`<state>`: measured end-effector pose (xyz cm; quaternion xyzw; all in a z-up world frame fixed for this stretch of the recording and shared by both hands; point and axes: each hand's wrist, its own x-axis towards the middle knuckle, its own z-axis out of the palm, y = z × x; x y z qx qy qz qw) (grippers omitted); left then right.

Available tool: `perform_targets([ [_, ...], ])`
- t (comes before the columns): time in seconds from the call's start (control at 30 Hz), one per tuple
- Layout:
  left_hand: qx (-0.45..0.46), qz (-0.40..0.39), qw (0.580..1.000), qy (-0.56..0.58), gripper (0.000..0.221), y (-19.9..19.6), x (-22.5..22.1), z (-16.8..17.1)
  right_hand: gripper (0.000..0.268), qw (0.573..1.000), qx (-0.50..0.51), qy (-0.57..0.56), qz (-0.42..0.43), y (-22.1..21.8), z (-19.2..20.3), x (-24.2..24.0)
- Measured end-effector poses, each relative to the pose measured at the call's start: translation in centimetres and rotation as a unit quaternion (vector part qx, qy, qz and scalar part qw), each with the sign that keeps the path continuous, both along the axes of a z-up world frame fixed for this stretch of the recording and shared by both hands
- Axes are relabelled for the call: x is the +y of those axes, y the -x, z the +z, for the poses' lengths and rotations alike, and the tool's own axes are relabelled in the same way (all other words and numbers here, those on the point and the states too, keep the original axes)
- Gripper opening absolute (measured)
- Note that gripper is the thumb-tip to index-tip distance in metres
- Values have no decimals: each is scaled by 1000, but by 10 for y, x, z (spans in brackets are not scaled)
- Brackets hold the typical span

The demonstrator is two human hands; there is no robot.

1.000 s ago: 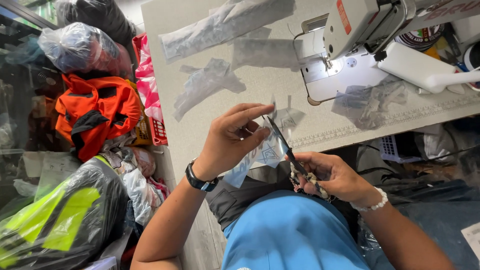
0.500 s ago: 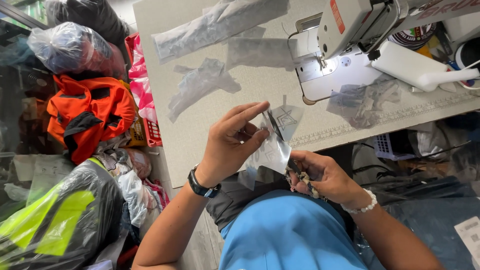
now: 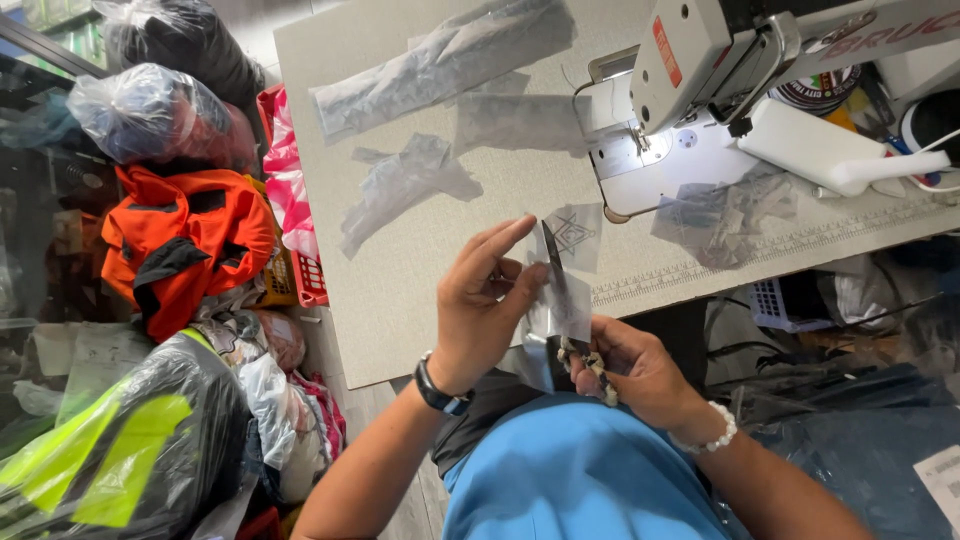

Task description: The person is using scissors to carefully cut out various shapes and patterns from a translucent sheet of material on a workbench.

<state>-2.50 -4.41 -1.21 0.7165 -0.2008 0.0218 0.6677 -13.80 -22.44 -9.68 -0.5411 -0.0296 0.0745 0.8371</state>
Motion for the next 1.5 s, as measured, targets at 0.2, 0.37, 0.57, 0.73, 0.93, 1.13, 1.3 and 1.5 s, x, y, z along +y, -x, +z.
perform_targets([
  [0.2, -15, 35, 999, 15, 43, 5, -9, -18, 57, 1000, 18, -7, -24, 3, -10, 9],
  [0.37, 10, 26, 999, 16, 46, 7, -5, -28, 32, 998, 46, 6, -49, -3, -2, 14],
  [0.57, 58, 27, 998, 25, 46, 3, 7, -49, 23, 995, 77, 17, -55, -22, 9, 26],
  [0.73, 119, 34, 991, 43, 48, -8, 14, -64, 23, 988, 124, 55, -71, -33, 14, 36],
  [0.93, 162, -55, 982, 78, 47, -15, -36, -62, 24, 965, 146, 124, -180, -7, 5, 12],
  [1.13, 187, -168, 967, 48, 43, -19, -112, -83, 12, 930, 149, 132, -309, 9, -11, -34],
  [1.3, 204, -145, 967, 45, 45, -19, -122, -75, 12, 918, 164, 57, -356, 16, -51, -54],
  [1.5, 171, -32, 982, 76, 24, -44, -80, -82, 43, 943, 127, 48, -305, 4, -18, -51],
])
